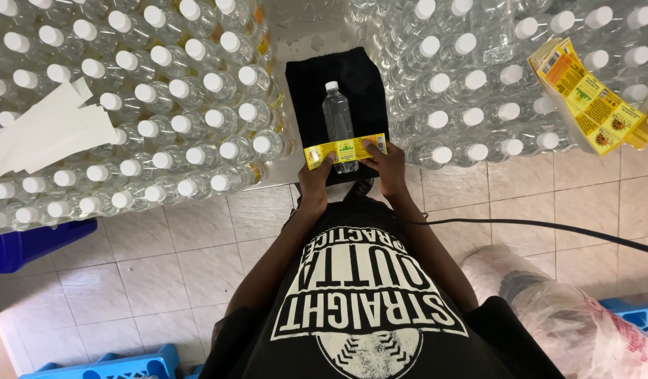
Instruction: Manually applying adhesive labels to clear plastic water bottles in a production environment.
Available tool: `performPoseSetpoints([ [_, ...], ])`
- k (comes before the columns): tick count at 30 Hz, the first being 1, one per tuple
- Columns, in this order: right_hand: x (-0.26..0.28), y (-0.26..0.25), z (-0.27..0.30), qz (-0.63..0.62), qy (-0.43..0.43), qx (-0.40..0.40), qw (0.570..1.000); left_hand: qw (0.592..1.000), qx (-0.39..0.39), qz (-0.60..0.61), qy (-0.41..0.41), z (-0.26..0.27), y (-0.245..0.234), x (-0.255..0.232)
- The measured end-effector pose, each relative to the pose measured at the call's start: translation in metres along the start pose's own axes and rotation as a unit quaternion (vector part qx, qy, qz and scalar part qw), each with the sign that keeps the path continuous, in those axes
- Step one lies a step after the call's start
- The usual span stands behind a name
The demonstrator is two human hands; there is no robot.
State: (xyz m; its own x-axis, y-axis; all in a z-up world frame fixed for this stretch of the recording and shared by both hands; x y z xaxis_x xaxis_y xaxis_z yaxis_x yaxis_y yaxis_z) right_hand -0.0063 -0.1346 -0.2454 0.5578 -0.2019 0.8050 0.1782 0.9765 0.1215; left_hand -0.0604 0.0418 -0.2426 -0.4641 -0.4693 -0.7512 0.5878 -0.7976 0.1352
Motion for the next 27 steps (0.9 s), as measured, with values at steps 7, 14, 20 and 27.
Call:
performPoseSetpoints([
  [7,0.005,0.001,0.002,0.009,-0.008,0.008,1.000,1.000,0.003,0.016,0.001,0.000,-0.001,0.001],
  [14,0.004,0.001,0.000,0.021,-0.021,0.019,0.999,1.000,0.008,0.024,-0.006,-0.009,-0.004,0.010],
  [20,0.002,0.002,0.000,0.014,-0.017,0.016,1.000,1.000,0.004,0.013,-0.002,-0.007,-0.003,0.008],
  [27,-0.008,0.004,-0.005,0.032,-0.024,-0.008,0.999,0.999,-0.019,-0.041,0.012,-0.009,-0.001,0.009],
])
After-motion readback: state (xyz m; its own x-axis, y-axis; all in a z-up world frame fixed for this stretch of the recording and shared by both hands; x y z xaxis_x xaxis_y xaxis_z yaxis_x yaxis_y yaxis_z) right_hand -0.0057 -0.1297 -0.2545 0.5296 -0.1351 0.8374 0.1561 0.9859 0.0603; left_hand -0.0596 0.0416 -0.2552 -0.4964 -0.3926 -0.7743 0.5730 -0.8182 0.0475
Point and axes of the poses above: each hand's wrist, its own z-axis away from the middle knuckle, its own y-axis out of the palm, x = y × z, the point moved 3 cm from there along -z, towards the middle knuckle, and after that the axes turned 2 degrees about z, right-handed, at the moved point
